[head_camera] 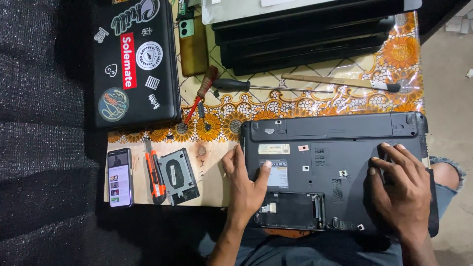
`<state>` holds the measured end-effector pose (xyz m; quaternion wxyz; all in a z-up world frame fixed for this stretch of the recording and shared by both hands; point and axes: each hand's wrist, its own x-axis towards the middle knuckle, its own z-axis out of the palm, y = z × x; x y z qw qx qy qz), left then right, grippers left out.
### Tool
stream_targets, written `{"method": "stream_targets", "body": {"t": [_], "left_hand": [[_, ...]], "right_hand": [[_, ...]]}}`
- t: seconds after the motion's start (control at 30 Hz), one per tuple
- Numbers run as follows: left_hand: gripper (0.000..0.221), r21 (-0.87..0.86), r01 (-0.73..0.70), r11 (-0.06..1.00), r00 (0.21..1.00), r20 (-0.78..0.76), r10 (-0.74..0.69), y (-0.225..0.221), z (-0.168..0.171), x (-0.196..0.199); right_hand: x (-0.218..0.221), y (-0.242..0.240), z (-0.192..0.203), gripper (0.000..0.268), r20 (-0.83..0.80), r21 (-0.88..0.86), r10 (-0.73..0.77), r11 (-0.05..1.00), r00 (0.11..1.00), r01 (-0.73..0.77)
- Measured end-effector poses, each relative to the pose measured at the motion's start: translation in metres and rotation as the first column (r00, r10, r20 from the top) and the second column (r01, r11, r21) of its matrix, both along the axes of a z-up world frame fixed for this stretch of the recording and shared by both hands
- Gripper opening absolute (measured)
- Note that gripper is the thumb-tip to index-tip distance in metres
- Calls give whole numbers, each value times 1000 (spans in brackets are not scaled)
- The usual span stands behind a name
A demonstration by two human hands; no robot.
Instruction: Installing a hard drive, cleaning the internal components with a brush, and reattaching the battery and covers on a laptop.
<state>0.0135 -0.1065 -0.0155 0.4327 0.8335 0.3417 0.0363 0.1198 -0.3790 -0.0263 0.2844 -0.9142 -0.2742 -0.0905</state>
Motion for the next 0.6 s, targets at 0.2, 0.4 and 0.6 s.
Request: {"method": "stream_targets", "body": {"t": [0.2,0.4,0.6], "left_hand": [[80,136,-1,991,996,88,-11,5,-12,-5],[76,202,11,979,998,-56,0,5,-3,4],[78,286,95,953,994,-86,-73,6,-4,4]], "right_hand": [[1,-1,-3,18,-5,-31,-1,1000,1000,1],[2,-2,-5,21,-1,-51,15,999,1000,-15],[0,11,8,20,-40,-20,49,999,998,-50]]}}
